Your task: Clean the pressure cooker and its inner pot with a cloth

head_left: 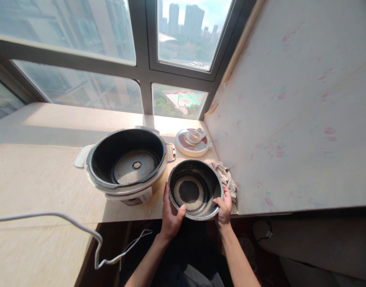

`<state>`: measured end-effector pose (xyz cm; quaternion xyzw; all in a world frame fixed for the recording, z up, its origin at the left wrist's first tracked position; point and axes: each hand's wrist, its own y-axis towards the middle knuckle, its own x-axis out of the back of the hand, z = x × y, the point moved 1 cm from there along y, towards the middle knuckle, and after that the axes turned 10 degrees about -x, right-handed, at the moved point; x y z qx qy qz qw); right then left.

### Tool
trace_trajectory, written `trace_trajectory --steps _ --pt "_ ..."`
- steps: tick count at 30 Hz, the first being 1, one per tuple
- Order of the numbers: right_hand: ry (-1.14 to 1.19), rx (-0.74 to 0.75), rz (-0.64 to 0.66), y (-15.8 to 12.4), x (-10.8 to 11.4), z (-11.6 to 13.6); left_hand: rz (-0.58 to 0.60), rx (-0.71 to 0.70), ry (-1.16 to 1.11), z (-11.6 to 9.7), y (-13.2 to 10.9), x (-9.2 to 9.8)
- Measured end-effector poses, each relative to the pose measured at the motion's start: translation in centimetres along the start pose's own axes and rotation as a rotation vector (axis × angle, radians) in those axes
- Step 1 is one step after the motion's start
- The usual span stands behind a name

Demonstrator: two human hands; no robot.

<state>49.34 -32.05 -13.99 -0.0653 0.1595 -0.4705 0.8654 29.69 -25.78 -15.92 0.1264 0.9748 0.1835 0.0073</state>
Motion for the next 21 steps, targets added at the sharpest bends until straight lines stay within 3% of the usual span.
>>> trace_trajectory --steps 8,13,21 --pt "0.032 0.068 -0.02 -0.2 0.0 -0.7 -0.029 -0.108 0.116 2.7 -0.8 -0.4" --pt "0.09 0.04 -0.061 -0.5 -0.9 -0.5 -0.004 -0.168 0.183 2.9 -0.9 -0.1" --pt "0.128 0.01 -0.041 -0.5 -0.7 -1.3 0.047 -0.125 0.206 3.0 -0.6 0.5"
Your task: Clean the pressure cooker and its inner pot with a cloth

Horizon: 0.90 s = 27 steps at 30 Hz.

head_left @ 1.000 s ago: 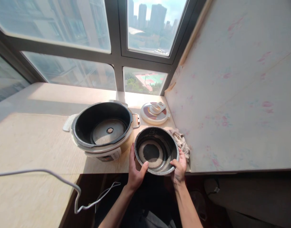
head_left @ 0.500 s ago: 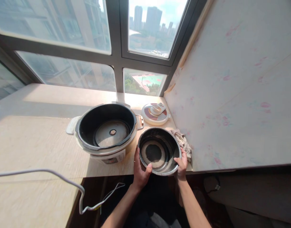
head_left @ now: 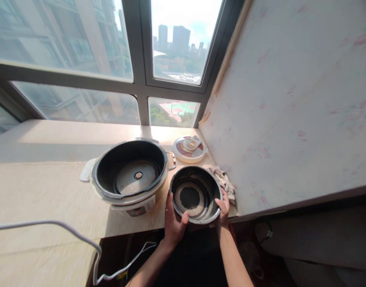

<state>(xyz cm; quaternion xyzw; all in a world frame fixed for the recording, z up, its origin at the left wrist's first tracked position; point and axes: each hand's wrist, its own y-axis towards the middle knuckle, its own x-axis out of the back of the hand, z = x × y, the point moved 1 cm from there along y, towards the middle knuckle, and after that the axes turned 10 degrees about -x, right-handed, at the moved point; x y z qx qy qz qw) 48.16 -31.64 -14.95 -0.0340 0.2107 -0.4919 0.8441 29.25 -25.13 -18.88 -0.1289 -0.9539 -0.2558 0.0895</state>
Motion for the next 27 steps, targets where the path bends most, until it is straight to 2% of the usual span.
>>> trace_trajectory --steps 7,12,15,18,20,22,24,27 --pt "-0.127 0.091 0.048 1.4 1.2 -0.2 -0.049 -0.027 0.014 0.7 0.2 -0.5" --pt "-0.102 0.005 0.156 3.0 2.9 2.1 -0.049 -0.003 0.039 0.6 0.5 -0.2" --pt "-0.205 0.134 0.132 4.9 4.3 4.2 -0.009 0.017 0.054 0.1 0.6 0.3" --pt "-0.514 0.39 0.12 7.8 4.6 6.2 0.003 0.037 0.065 -0.2 0.7 0.6" --pt "-0.87 0.532 0.18 9.7 4.0 6.9 -0.021 0.045 0.062 -0.3 0.7 0.6" --pt "-1.3 0.539 0.229 11.3 3.0 6.7 -0.057 0.05 0.05 -0.2 0.7 0.4" --pt "-1.585 0.457 0.248 12.3 2.0 5.8 -0.088 0.059 0.042 -0.2 0.7 0.2" --pt "-1.666 0.419 0.244 12.6 1.0 4.0 -0.106 0.07 0.035 -0.1 0.7 0.0"
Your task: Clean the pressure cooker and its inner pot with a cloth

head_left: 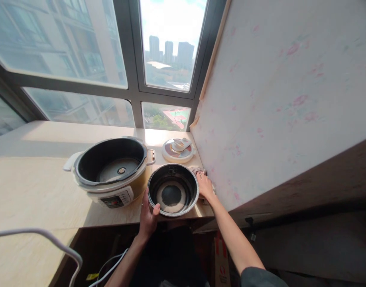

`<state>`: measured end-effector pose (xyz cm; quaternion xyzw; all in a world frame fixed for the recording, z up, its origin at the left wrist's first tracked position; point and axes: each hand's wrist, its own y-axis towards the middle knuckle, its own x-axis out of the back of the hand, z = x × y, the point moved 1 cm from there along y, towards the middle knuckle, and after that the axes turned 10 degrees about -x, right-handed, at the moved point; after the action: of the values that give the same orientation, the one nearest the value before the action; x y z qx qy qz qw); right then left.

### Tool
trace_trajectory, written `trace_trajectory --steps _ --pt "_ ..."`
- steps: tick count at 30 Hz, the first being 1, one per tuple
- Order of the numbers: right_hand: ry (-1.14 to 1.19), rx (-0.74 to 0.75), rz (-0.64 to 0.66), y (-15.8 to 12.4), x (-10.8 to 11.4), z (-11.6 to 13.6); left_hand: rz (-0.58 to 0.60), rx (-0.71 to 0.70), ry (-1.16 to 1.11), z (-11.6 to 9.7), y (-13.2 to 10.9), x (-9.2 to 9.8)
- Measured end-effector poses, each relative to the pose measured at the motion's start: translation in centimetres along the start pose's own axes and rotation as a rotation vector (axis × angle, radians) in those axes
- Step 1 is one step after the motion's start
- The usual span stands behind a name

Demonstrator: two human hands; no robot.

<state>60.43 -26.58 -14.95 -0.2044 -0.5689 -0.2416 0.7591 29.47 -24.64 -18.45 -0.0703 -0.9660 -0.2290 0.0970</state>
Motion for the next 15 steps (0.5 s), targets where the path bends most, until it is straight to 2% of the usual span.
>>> trace_trajectory --steps 4,11,15 --pt "-0.035 -0.031 -0.061 -0.4 -1.3 0.9 -0.006 0.015 -0.02 -0.1 -0.1 0.0" --pt "-0.046 -0.019 -0.135 -1.1 -1.7 0.6 -0.039 0.056 -0.044 -0.5 -0.4 -0.2" --pt "0.14 -0.032 -0.169 -1.6 -1.9 -0.5 -0.046 0.055 -0.05 -0.7 -0.6 -0.3"
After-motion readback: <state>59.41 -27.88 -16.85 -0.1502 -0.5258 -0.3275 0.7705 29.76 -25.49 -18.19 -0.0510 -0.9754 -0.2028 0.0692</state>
